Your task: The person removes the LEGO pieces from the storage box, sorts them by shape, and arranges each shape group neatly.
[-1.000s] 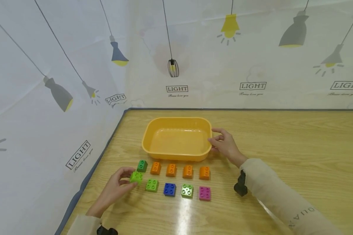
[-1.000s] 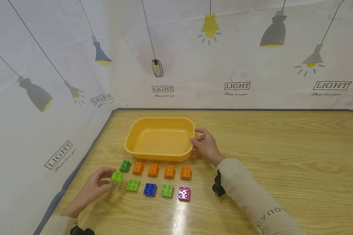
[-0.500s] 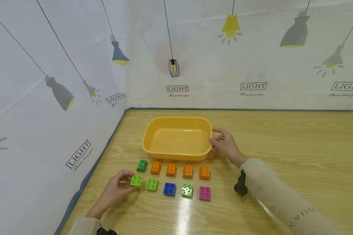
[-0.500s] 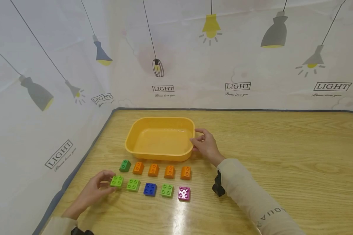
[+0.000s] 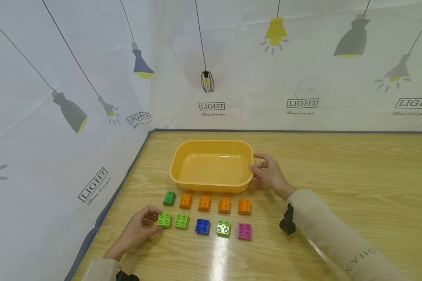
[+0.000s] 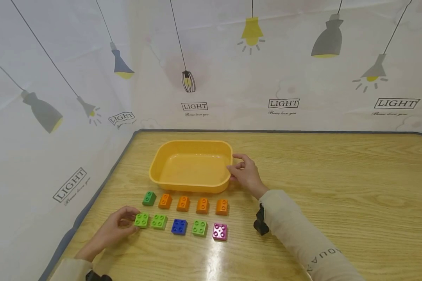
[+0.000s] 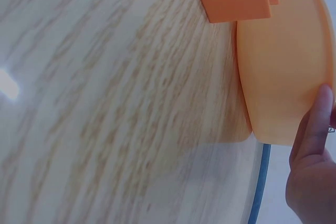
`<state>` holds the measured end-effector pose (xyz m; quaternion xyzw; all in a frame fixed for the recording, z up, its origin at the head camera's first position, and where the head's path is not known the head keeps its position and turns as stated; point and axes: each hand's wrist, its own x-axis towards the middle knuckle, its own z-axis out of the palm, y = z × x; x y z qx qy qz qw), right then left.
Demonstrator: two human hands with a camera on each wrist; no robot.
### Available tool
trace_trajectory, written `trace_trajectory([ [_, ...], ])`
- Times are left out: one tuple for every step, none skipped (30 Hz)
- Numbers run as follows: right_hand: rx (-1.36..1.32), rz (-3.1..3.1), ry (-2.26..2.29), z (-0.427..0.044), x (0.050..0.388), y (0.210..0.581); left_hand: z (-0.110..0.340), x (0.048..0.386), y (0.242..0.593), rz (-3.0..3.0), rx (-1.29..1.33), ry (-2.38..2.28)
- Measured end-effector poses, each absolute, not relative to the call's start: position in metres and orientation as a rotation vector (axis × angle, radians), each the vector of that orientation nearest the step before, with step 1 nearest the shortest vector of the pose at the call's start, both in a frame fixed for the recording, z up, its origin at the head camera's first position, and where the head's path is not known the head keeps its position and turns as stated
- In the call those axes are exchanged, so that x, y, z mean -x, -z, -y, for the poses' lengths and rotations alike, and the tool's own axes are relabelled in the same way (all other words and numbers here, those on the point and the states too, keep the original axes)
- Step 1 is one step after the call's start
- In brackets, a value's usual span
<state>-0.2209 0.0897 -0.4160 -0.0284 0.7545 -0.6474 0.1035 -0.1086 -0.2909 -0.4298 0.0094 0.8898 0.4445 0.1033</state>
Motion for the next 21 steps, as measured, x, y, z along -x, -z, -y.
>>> trace_trajectory([
  [0.083,-2.225,1.911,-0.0897,0.2208,0.416,0.2918,0.1089,0.4302,-2.631,-0.042,-1.301],
  [0.083,-2.225,1.911,-0.0897,0.2208,0.4159,0.2923,0.1093,0.4307,-2.634,-0.043,-1.294],
  [0.081,-2.225,1.911,-0.0898,0.2207,0.4159,0.2927,0.1097,0.4311,-2.638,-0.043,-1.288],
  [0.08,-2.226,1.91,-0.0897,0.2206,0.4158,0.2929,0.11,0.4313,-2.641,-0.041,-1.283],
  [0.078,-2.228,1.909,-0.0897,0.2206,0.4157,0.293,0.1103,0.4312,-2.644,-0.04,-1.276],
  [0.076,-2.228,1.909,-0.0897,0.2205,0.4157,0.2931,0.1105,0.4314,-2.648,-0.047,-1.268],
  [0.076,-2.229,1.908,-0.0897,0.2206,0.4156,0.2932,0.1107,0.4314,-2.648,-0.044,-1.266],
  [0.075,-2.23,1.908,-0.0897,0.2206,0.4156,0.2928,0.1108,0.4315,-2.645,-0.029,-1.268],
  [0.076,-2.23,1.908,-0.0897,0.2205,0.4156,0.2929,0.1107,0.4311,-2.647,-0.038,-1.263],
  [0.075,-2.229,1.91,-0.0898,0.2205,0.4156,0.2932,0.1105,0.4307,-2.647,-0.049,-1.257],
  [0.076,-2.227,1.912,-0.0898,0.2205,0.4157,0.2932,0.1105,0.4305,-2.646,-0.049,-1.255],
  [0.076,-2.226,1.914,-0.0898,0.2205,0.4157,0.2931,0.1107,0.4304,-2.645,-0.049,-1.253],
  [0.077,-2.225,1.915,-0.0898,0.2205,0.4158,0.293,0.1107,0.4301,-2.641,-0.043,-1.252],
  [0.076,-2.224,1.917,-0.0899,0.2204,0.4159,0.293,0.1108,0.4299,-2.638,-0.046,-1.248],
  [0.077,-2.223,1.917,-0.0899,0.2205,0.416,0.293,0.1108,0.4296,-2.635,-0.05,-1.244],
  [0.077,-2.222,1.918,-0.0899,0.2205,0.416,0.2929,0.1112,0.4298,-2.632,-0.043,-1.242],
  [0.078,-2.223,1.917,-0.0898,0.2205,0.4161,0.2927,0.1115,0.4299,-2.629,-0.035,-1.242],
  [0.079,-2.223,1.916,-0.0898,0.2206,0.4162,0.2928,0.1115,0.4298,-2.626,-0.038,-1.24],
  [0.079,-2.223,1.916,-0.0898,0.2207,0.4163,0.293,0.1115,0.4297,-2.623,-0.041,-1.24],
  [0.079,-2.225,1.914,-0.0898,0.2207,0.4163,0.2931,0.1115,0.4294,-2.619,-0.044,-1.243],
  [0.08,-2.226,1.912,-0.0898,0.2208,0.4164,0.2933,0.1114,0.429,-2.617,-0.045,-1.246],
])
